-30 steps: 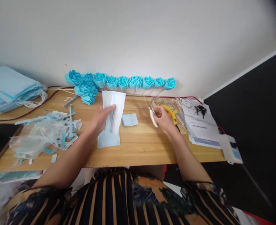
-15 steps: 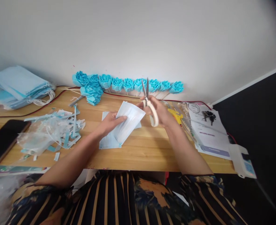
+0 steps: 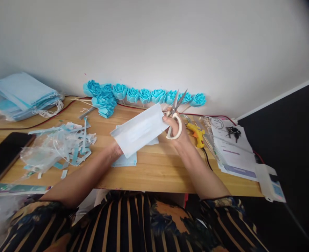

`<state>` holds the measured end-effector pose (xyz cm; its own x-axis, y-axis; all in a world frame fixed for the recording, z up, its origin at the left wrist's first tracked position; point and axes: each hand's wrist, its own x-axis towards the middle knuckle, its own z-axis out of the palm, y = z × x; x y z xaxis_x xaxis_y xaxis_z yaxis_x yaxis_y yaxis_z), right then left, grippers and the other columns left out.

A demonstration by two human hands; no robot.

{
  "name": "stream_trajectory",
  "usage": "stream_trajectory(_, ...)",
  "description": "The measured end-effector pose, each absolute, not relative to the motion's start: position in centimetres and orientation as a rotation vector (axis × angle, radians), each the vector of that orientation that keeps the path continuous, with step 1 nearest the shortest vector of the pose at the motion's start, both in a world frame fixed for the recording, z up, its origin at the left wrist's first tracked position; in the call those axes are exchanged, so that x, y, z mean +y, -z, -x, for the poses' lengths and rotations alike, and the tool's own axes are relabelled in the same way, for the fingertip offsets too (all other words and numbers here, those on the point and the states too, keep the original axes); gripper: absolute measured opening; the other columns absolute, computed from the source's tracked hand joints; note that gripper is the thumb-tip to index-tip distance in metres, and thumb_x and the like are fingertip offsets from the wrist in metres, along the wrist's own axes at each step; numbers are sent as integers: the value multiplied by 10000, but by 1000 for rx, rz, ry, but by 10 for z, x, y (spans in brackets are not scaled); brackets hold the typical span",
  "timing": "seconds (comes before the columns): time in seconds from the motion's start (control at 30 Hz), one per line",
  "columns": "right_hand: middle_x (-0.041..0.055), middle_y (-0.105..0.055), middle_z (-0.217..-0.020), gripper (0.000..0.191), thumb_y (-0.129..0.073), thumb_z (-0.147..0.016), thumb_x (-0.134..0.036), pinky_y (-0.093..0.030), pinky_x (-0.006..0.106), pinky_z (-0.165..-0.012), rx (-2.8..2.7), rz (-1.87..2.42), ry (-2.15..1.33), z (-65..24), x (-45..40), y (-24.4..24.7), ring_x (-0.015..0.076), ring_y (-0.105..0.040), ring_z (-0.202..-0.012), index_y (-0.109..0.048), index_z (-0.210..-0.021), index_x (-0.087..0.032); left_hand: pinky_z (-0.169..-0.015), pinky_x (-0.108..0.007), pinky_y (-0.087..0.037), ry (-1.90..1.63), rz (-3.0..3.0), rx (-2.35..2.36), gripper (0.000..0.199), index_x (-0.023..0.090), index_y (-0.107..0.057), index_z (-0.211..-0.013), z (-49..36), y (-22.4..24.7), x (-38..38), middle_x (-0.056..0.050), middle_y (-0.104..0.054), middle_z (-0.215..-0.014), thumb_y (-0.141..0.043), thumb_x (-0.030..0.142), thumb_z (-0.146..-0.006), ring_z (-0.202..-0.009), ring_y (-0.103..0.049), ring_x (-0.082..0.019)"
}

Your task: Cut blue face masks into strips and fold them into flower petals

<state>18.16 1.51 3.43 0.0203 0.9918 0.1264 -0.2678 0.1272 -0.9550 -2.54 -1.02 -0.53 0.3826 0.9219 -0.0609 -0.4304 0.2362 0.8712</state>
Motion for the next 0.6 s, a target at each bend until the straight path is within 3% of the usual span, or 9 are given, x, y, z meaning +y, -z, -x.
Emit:
stream_trajectory(0.07, -42, -567, -848, 396, -751, -671, -307, -461, 274, -717, -930, 919, -1229, -178, 14, -27, 144, -574, -783, -554, -1009, -244, -676, -382, -577, -909, -962, 563, 540, 202, -747, -1118, 18, 11, -15, -142, -755, -1078, -728, 613, -769, -847, -721, -281)
stream_trajectory(0.2, -49, -548, -836, 438, -766, -650, -293, -449, 258, -687, -849, 930, -1235, -176, 11, -15, 136, -556, -763, -546, -1026, -243, -880, -395, -555, -917, -1145, 572, 379, 202, -756, -1064, 12, 14, -22, -123, -721, -1192, -824, 408, -753, -1128, -642, -293)
stream_trajectory(0.33, -32, -578, -865, 435, -764, -684, -318, -441, 274, -689, -1020, 939, -1171, -177, 8, -11, 147, -548, -768, -548, -1054, -248, -1004, -457, -489, -938, -1110, 677, 381, 176, -770, -870, 14, 15, -21, -125, -739, -1146, -827, 520, -716, -1218, -587, -339)
stream_trajectory(0.4, -25, -575, -871, 409, -757, -716, -351, -444, 287, -693, -1145, 927, -1123, -176, 6, -14, 148, -537, -755, -550, -1056, -255, -994, -456, -500, -1020, -1063, 688, 399, 171, -761, -807, 14, 13, -19, -129, -748, -1120, -801, 560, -727, -1247, -571, -350)
stream_trajectory(0.5, -25, -546, -825, 391, -745, -761, -424, -434, 301, -653, -1345, 938, -1073, -173, 0, -21, 147, -501, -690, -548, -1060, -267, -907, -447, -557, -1190, -918, 594, 373, 163, -756, -880, 14, 9, -16, -137, -749, -1125, -768, 519, -770, -1244, -588, -355)
stream_trajectory(0.6, -22, -547, -820, 419, -739, -782, -497, -448, 318, -679, -1429, 938, -1144, -174, -4, -21, 157, -524, -709, -543, -1075, -271, -886, -441, -580, -1320, -782, 571, 351, 167, -734, -1055, 15, 3, -13, -120, -750, -1146, -790, 345, -757, -1196, -636, -338)
